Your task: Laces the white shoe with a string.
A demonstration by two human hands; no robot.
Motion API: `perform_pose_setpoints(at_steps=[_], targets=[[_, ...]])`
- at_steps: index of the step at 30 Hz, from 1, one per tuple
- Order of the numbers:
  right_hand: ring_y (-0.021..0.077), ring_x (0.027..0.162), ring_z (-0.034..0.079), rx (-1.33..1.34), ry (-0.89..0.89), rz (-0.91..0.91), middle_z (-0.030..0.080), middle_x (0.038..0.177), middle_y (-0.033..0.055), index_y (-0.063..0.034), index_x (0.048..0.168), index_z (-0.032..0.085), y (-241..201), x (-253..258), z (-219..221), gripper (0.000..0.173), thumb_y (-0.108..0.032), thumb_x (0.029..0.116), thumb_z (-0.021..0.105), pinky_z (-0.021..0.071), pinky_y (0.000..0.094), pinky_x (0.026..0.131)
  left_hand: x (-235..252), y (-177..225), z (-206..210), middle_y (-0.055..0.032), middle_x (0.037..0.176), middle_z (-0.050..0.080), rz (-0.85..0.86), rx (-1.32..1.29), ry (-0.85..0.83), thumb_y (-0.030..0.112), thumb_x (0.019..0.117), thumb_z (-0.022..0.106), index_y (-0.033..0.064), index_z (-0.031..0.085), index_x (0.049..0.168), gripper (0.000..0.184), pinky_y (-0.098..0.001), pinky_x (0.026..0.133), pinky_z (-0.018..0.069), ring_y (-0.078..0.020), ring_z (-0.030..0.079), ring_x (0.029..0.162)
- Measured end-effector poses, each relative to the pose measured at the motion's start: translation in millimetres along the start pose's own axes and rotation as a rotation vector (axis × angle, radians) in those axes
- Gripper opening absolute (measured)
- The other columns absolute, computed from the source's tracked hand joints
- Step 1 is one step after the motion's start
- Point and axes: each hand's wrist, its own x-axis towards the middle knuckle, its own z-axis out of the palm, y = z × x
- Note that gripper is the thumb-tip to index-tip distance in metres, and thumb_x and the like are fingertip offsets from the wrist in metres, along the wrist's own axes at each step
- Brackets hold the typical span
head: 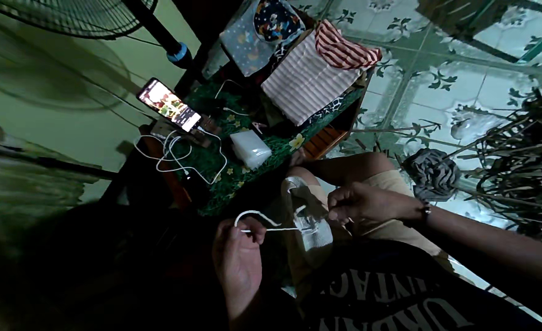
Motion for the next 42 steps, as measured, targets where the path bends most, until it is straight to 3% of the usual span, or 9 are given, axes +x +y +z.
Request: perform_pose_setpoints(at_steps=[3,10,19,24,29,31,34,38,42], targets=[[0.0017,0.070,0.064,0.076,-0.006,-0.081,0.067,0.076,-0.0046,-0.0062,0.089,0.065,-21.8,0.4,-4.5,0.021,-0.021,0.1029,0.060,0.0546,0.0197,0.068,-2.2,4.0,-1.2,-0.0014,0.085,0.070,0.022,-0.002,-0.013,0.035,0.0996,0.064,0.0178,0.067,0.101,0.017,-0.0275,0.073,0.0575,-0.0123,0.069,0.078],[0.0038,0.059,0.062,0.169,-0.085,-0.083,0.062,0.066,-0.0027,-0.0039,0.088,0.065,-35.8,17.2,0.5,0.021,-0.017,0.1034,0.059,0.0551,0.0199,0.059,-5.7,20.5,3.9,-0.0047,0.094,0.073,0.133,0.015,-0.059,0.032,0.1016,0.061,0.0172,0.066,0.104,0.016,-0.0280,0.074,0.0577,-0.0151,0.070,0.084],[0.0044,0.051,0.054,0.254,0.038,-0.057,0.055,0.061,-0.0013,-0.0070,0.085,0.064,-39.7,22.2,-12.1,0.023,-0.025,0.1010,0.064,0.0485,0.0182,0.050,-7.2,26.5,4.2,-0.0071,0.092,0.073,0.186,0.003,-0.081,0.030,0.1013,0.062,0.0152,0.067,0.105,0.016,-0.0310,0.074,0.0589,-0.0178,0.071,0.082],[0.0034,0.053,0.053,0.219,0.067,-0.070,0.057,0.064,-0.0034,-0.0076,0.091,0.065,-49.1,27.9,-27.6,0.015,-0.018,0.1012,0.062,0.0474,0.0190,0.052,-3.1,30.4,6.4,-0.0073,0.090,0.072,0.224,0.041,-0.090,0.029,0.1021,0.061,0.0150,0.065,0.104,0.015,-0.0315,0.073,0.0589,-0.0181,0.071,0.081],[0.0036,0.049,0.048,0.207,0.226,-0.054,0.056,0.063,-0.0019,-0.0051,0.092,0.066,-35.5,41.8,-36.6,0.012,-0.015,0.0994,0.066,0.0420,0.0193,0.047,-1.3,30.8,4.5,-0.0070,0.090,0.072,0.245,0.050,-0.057,0.026,0.1021,0.061,0.0139,0.065,0.104,0.013,-0.0315,0.073,0.0596,-0.0182,0.071,0.080],[0.0040,0.051,0.051,0.167,0.270,-0.073,0.060,0.067,-0.0006,-0.0036,0.094,0.066,-34.8,46.3,-35.2,0.011,-0.013,0.0994,0.066,0.0447,0.0195,0.048,-1.8,30.8,2.8,-0.0073,0.089,0.072,0.246,0.050,-0.053,0.026,0.1028,0.060,0.0135,0.064,0.105,0.013,-0.0314,0.073,0.0596,-0.0182,0.071,0.080],[0.0073,0.063,0.060,0.020,0.207,-0.146,0.068,0.086,0.0047,-0.0009,0.110,0.066,-38.5,50.8,-30.7,0.012,-0.004,0.0989,0.063,0.0519,0.0222,0.054,-1.9,31.7,2.7,-0.0076,0.090,0.072,0.248,0.043,-0.047,0.023,0.1031,0.059,0.0127,0.064,0.106,0.011,-0.0320,0.073,0.0606,-0.0188,0.071,0.080],[0.0105,0.079,0.066,-0.285,-0.088,-0.315,0.072,0.094,0.0045,-0.0049,0.098,0.077,-21.3,49.3,-7.1,0.012,0.000,0.0897,0.070,0.0577,0.0287,0.071,-0.1,31.1,4.2,-0.0088,0.090,0.072,0.237,0.016,-0.041,0.022,0.1023,0.060,0.0122,0.064,0.105,0.011,-0.0328,0.073,0.0606,-0.0202,0.072,0.081],[0.0301,0.093,0.068,-0.618,-0.224,-0.200,0.072,0.104,0.0140,-0.0076,0.107,0.077,-13.5,46.2,18.3,0.016,-0.012,0.0920,0.072,0.0546,0.0544,0.085,1.5,31.0,8.0,-0.0094,0.089,0.072,0.254,0.008,-0.041,0.021,0.1021,0.061,0.0123,0.064,0.104,0.010,-0.0326,0.071,0.0605,-0.0206,0.072,0.080]])
